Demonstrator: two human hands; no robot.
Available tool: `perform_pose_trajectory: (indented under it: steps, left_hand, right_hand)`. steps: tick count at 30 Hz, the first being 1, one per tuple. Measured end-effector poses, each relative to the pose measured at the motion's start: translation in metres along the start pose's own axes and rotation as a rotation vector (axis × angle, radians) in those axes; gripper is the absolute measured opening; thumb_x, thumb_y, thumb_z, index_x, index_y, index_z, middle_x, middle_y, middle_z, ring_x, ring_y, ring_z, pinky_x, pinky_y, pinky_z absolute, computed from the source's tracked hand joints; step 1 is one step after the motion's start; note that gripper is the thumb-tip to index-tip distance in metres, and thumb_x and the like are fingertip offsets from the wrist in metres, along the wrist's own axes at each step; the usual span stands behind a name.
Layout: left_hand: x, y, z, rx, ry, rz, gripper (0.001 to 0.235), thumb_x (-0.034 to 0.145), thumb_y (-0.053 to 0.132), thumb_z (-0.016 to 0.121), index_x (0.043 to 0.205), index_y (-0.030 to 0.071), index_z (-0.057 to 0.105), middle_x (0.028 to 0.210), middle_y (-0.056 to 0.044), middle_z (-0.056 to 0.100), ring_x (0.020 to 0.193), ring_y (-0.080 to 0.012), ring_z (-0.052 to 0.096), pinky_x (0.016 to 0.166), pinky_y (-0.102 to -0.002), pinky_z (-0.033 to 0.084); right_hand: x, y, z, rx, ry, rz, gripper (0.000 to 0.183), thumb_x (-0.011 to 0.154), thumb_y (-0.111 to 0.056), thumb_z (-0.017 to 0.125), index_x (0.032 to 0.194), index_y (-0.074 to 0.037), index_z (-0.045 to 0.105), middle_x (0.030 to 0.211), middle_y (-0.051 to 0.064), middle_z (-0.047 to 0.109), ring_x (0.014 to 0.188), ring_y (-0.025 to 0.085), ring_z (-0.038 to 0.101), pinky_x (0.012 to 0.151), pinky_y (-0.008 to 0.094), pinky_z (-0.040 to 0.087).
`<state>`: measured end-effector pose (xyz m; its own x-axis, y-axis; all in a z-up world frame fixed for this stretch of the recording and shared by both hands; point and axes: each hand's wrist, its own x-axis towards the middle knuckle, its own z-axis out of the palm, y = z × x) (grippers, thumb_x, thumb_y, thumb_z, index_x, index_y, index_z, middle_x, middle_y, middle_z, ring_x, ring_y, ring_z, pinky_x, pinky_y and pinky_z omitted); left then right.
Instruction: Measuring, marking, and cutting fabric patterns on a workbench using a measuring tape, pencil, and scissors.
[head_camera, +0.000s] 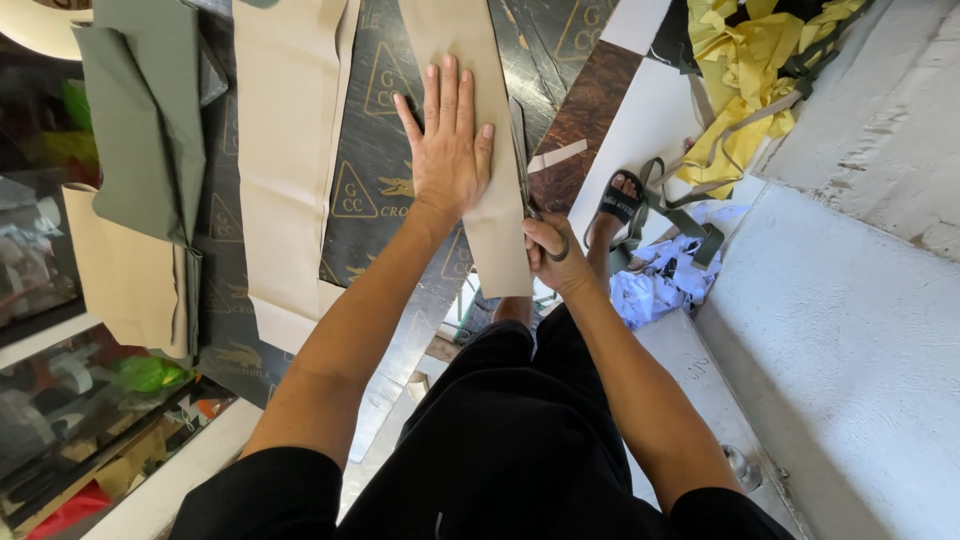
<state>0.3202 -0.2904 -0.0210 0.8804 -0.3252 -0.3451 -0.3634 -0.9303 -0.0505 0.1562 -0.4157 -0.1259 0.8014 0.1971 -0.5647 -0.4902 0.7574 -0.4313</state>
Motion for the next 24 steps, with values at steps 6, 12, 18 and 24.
perform_pose_trajectory:
  steps: [6, 12, 18, 24]
  left_hand:
    - [-0.018, 0.010, 0.006, 0.012, -0.013, 0.011, 0.070, 0.110, 0.045, 0.013, 0.167, 0.005, 0.016, 0.173, -0.013, 0.005, 0.160, -0.0330, 0.001, 0.125, -0.068, -0.001]
    - [-0.030, 0.013, 0.020, -0.013, 0.015, 0.008, 0.069, 0.112, 0.046, 0.021, 0.167, 0.006, 0.017, 0.173, -0.012, 0.005, 0.160, -0.0320, 0.001, 0.124, -0.069, -0.003]
    - [-0.048, 0.017, 0.034, -0.146, 0.003, 0.087, 0.068, 0.112, 0.044, 0.025, 0.168, 0.007, 0.013, 0.174, -0.015, -0.003, 0.160, -0.0361, -0.007, 0.122, -0.070, -0.013]
    - [-0.041, 0.010, 0.049, -0.177, 0.093, 0.097, 0.067, 0.111, 0.044, 0.029, 0.166, 0.007, 0.020, 0.174, -0.015, 0.004, 0.160, -0.0355, -0.001, 0.123, -0.071, -0.010]
  right_hand:
    - [0.009, -0.005, 0.001, 0.243, -0.406, 0.095, 0.066, 0.083, -0.071, 0.068, 0.088, -0.005, 0.067, 0.075, 0.009, 0.067, 0.067, 0.018, 0.064, 0.068, 0.027, 0.051]
    - [0.002, -0.009, 0.007, 0.090, 0.005, 0.028, 0.035, 0.089, -0.018, 0.070, 0.059, -0.006, 0.058, 0.038, 0.004, 0.045, 0.029, 0.013, 0.038, 0.034, 0.025, 0.035]
    - [0.021, 0.010, -0.013, 0.136, -0.263, 0.009, 0.069, 0.095, -0.072, 0.053, 0.091, -0.004, 0.068, 0.063, 0.010, 0.058, 0.064, 0.022, 0.066, 0.063, 0.032, 0.055]
    - [0.016, -0.004, 0.006, 0.056, -0.048, -0.177, 0.039, 0.094, -0.016, 0.065, 0.059, -0.002, 0.056, 0.034, 0.006, 0.039, 0.027, 0.016, 0.043, 0.035, 0.021, 0.038]
